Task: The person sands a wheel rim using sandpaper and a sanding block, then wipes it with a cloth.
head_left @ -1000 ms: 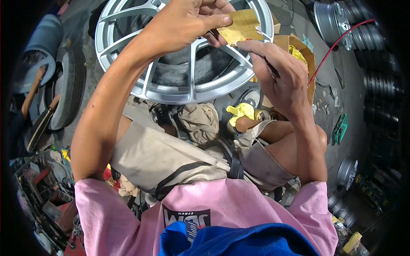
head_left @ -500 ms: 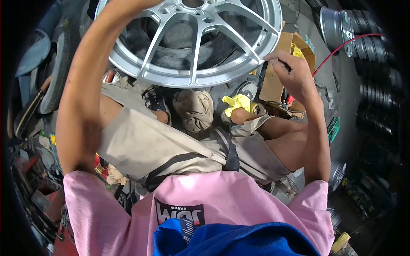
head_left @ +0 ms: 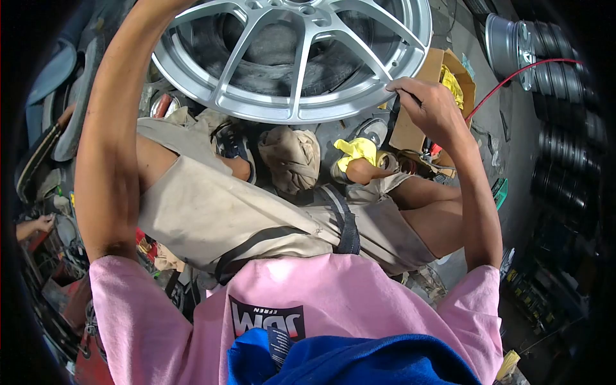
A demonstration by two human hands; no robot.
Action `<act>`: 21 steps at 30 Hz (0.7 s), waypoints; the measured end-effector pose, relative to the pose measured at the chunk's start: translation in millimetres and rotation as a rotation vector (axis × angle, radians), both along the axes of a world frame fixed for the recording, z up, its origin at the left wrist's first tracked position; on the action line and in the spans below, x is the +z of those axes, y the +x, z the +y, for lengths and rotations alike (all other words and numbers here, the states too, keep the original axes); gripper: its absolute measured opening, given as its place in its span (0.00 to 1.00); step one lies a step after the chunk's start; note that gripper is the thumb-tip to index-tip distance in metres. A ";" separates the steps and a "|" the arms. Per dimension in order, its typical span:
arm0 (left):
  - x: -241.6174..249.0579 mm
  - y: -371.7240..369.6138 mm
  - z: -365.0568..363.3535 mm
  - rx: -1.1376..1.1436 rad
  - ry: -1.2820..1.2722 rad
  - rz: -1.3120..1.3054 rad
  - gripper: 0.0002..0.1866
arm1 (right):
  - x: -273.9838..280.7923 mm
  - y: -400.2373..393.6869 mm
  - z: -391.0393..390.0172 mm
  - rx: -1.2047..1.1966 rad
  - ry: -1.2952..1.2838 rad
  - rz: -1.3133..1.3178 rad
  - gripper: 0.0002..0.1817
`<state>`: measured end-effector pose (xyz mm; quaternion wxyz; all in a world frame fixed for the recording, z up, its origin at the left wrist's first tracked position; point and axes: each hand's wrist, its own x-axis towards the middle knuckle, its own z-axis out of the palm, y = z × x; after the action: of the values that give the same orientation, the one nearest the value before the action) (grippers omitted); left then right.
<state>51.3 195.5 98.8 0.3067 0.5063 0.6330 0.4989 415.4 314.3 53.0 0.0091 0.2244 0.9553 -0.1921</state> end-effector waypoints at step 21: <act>8.0 14.8 0.9 -0.036 -0.005 0.054 0.08 | -5.5 0.3 -8.8 0.051 0.116 -0.017 0.11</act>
<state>66.1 196.5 106.8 0.2996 0.5300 0.6331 0.4779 415.7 305.4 47.4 0.0091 0.2017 0.9702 -0.1343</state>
